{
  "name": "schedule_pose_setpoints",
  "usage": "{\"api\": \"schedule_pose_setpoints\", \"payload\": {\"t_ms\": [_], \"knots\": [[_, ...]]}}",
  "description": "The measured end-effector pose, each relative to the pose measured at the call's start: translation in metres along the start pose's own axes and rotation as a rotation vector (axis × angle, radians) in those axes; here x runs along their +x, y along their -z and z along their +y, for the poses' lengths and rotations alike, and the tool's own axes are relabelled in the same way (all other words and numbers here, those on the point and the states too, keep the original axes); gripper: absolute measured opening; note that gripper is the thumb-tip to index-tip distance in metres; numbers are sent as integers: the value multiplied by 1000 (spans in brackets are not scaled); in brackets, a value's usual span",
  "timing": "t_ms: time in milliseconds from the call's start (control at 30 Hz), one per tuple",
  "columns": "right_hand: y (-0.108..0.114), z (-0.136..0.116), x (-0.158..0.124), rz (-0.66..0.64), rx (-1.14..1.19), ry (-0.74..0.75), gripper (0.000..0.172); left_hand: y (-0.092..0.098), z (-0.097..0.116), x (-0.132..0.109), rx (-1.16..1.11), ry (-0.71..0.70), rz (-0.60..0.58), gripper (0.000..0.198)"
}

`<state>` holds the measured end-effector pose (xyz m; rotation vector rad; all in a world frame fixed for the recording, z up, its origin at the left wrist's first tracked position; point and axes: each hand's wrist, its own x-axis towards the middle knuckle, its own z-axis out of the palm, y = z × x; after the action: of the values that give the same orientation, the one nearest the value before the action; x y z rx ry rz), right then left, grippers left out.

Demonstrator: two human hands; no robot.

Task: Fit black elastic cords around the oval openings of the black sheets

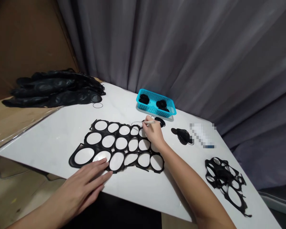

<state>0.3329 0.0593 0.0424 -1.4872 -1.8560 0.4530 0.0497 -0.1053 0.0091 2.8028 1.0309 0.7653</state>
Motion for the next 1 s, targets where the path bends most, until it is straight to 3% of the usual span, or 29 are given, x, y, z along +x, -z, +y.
{"api": "schedule_pose_setpoints", "payload": {"t_ms": [100, 200, 367, 500, 667, 1000], "knots": [[-9, -12, -8, -197, 398, -254, 26, 4, -3, 16, -64, 79, -8, 27], [-16, -28, -20, -381, 771, -412, 32, -1, -12, 35, -50, 82, -1, 31], [-23, -35, -30, -558, 992, -508, 39, -18, -27, 50, 99, 46, 6, 32], [-28, -36, -44, -623, 836, -376, 32, -20, -28, 45, 169, 57, -18, 33], [-32, -47, -58, -544, 497, -160, 21, -22, -27, 38, 139, 79, -8, 36], [-36, -51, -68, -466, 253, 141, 20, -22, -27, 37, 82, 95, -5, 37]]}}
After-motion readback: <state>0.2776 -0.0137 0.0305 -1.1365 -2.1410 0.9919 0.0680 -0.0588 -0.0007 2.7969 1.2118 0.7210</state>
